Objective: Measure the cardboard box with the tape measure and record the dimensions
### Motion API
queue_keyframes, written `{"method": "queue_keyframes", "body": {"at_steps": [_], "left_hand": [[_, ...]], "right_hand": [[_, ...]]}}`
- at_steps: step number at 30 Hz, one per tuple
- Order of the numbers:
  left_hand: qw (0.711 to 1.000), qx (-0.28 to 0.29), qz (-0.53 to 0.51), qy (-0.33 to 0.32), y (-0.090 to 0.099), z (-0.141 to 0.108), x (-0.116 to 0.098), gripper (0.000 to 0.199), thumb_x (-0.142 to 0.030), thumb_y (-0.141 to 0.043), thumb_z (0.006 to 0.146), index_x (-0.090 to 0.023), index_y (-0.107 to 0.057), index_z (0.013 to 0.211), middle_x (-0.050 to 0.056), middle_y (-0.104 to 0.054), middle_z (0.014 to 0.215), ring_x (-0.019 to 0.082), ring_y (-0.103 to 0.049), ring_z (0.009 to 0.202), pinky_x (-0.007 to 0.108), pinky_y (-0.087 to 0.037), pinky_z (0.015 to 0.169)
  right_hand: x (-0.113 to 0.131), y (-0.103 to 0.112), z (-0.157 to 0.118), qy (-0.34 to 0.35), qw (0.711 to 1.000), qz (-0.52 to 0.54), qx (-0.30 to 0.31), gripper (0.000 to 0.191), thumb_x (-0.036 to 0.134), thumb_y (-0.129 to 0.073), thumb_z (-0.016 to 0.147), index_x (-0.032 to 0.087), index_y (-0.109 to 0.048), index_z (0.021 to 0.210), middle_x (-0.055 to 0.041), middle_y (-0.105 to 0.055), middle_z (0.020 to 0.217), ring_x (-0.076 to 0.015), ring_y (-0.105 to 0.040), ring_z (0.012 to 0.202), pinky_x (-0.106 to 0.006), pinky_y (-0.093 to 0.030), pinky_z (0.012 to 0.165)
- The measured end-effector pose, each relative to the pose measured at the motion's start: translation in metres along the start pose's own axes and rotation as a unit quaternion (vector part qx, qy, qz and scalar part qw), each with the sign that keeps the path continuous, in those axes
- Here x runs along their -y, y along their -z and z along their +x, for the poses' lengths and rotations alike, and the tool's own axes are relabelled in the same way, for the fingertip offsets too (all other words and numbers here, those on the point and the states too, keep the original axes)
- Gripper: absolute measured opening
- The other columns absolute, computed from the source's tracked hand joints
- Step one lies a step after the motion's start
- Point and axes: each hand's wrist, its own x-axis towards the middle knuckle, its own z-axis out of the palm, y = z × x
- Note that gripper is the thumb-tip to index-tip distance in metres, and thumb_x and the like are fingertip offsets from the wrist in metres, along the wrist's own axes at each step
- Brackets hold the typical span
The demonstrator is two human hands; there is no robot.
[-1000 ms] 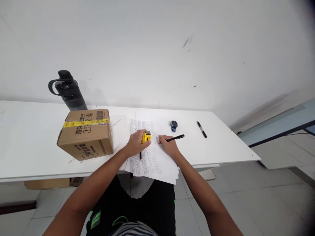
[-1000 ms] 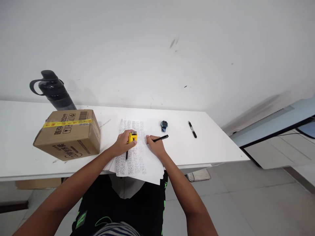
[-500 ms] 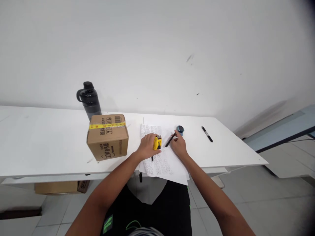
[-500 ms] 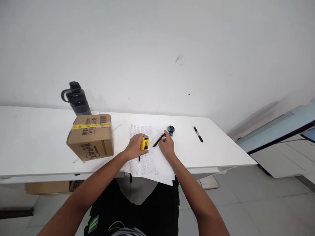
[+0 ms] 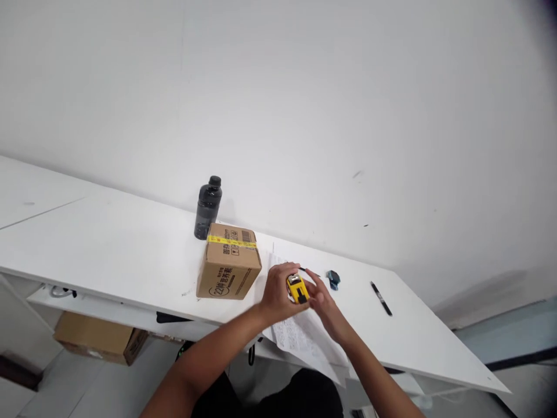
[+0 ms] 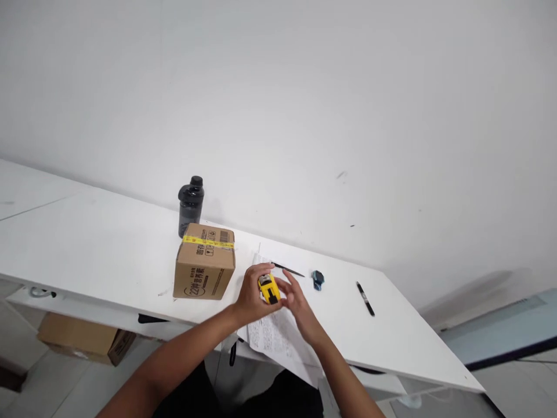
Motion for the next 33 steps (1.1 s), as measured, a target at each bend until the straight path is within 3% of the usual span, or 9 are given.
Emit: {"method": "queue_keyframes", "body": {"at_steps": [2, 5, 8, 11, 14, 18, 21, 26, 33], "left_hand": [[0.996, -0.059, -0.035, 0.048, 0.007, -0.004, -0.025, 0.077, -0.048, -0.081, 0.061, -0.027, -0.043, 0.124, 0.014, -0.053, 0.131, 0.033, -0.045, 0.128, 0.053, -0.020, 0.115], [0.977, -0.104, -0.119, 0.143, 0.029, -0.004, -0.066, 0.085, -0.062, -0.070, 0.068, -0.028, -0.032, 0.137, 0.015, -0.039, 0.143, 0.033, -0.043, 0.129, 0.048, -0.035, 0.108], [0.969, -0.092, -0.143, 0.177, 0.062, 0.003, -0.102, 0.083, -0.075, -0.043, 0.079, -0.029, -0.024, 0.144, 0.013, -0.036, 0.146, 0.032, -0.042, 0.129, 0.043, -0.039, 0.105], [0.981, -0.077, -0.100, 0.146, 0.096, 0.012, -0.127, 0.076, -0.074, -0.017, 0.085, -0.029, -0.027, 0.146, 0.009, -0.036, 0.148, 0.032, -0.031, 0.138, 0.043, -0.032, 0.112], [0.990, -0.089, 0.025, 0.106, 0.131, 0.024, -0.139, 0.066, -0.066, -0.022, 0.090, -0.030, -0.037, 0.144, 0.006, -0.037, 0.149, 0.029, -0.016, 0.145, 0.045, -0.020, 0.117], [0.957, -0.137, 0.206, 0.150, 0.177, 0.035, -0.120, 0.052, -0.059, -0.052, 0.085, -0.031, -0.053, 0.128, 0.006, -0.044, 0.146, 0.032, -0.016, 0.145, 0.057, -0.008, 0.117], [0.930, -0.141, 0.153, 0.302, 0.196, 0.032, -0.084, 0.078, -0.052, -0.079, 0.063, -0.023, -0.050, 0.130, 0.015, -0.050, 0.137, 0.039, -0.037, 0.134, 0.057, -0.029, 0.108], [0.932, -0.095, -0.056, 0.346, 0.179, 0.022, -0.046, 0.081, -0.044, -0.079, 0.066, -0.018, -0.042, 0.133, 0.014, -0.057, 0.126, 0.026, -0.062, 0.105, 0.042, -0.047, 0.094], [0.932, -0.051, -0.083, 0.350, 0.160, 0.037, -0.045, 0.075, -0.039, -0.078, 0.070, -0.024, -0.041, 0.134, 0.008, -0.063, 0.116, 0.021, -0.064, 0.098, 0.036, -0.049, 0.088]], "right_hand": [[0.023, -0.019, -0.009, 0.038, 0.995, 0.029, 0.083, 0.087, 0.076, -0.050, 0.078, 0.034, -0.024, 0.149, -0.0117, -0.033, 0.153, -0.0276, -0.038, 0.137, -0.046, -0.041, 0.103], [0.049, -0.048, -0.003, 0.105, 0.986, 0.035, 0.123, 0.109, 0.079, -0.064, 0.062, 0.033, -0.021, 0.150, -0.0116, -0.028, 0.155, -0.0322, -0.034, 0.139, -0.049, -0.037, 0.108], [0.066, -0.077, 0.024, 0.201, 0.976, 0.027, 0.080, 0.113, 0.078, -0.072, 0.051, 0.031, -0.032, 0.145, -0.0140, -0.043, 0.143, -0.0356, -0.046, 0.128, -0.049, -0.043, 0.102], [0.088, -0.102, 0.059, 0.267, 0.962, 0.064, 0.002, 0.090, 0.080, -0.066, 0.056, 0.028, -0.048, 0.128, -0.0123, -0.059, 0.115, -0.0305, -0.062, 0.097, -0.045, -0.053, 0.081], [0.119, -0.121, 0.081, 0.327, 0.940, 0.077, -0.058, 0.071, 0.075, -0.066, 0.064, 0.025, -0.054, 0.114, -0.0096, -0.059, 0.102, -0.0265, -0.063, 0.088, -0.043, -0.054, 0.076], [0.149, -0.130, 0.092, 0.352, 0.925, 0.062, -0.128, 0.060, 0.066, -0.066, 0.071, 0.022, -0.057, 0.110, -0.0152, -0.050, 0.126, -0.0324, -0.053, 0.116, -0.048, -0.049, 0.090], [0.145, -0.132, 0.101, 0.247, 0.953, 0.152, -0.086, 0.052, 0.060, -0.058, 0.081, 0.022, -0.051, 0.116, -0.0139, -0.056, 0.123, -0.0279, -0.061, 0.104, -0.040, -0.055, 0.076], [0.120, -0.133, 0.131, 0.095, 0.988, 0.120, -0.029, 0.052, 0.056, -0.065, 0.074, 0.023, -0.051, 0.111, -0.0031, -0.063, 0.088, -0.0180, -0.061, 0.063, -0.029, -0.049, 0.049], [0.115, -0.126, 0.135, 0.210, 0.968, -0.133, 0.014, 0.058, 0.046, -0.058, 0.084, 0.031, -0.046, 0.138, -0.0080, -0.057, 0.125, -0.0258, -0.061, 0.099, -0.039, -0.048, 0.082]]}}
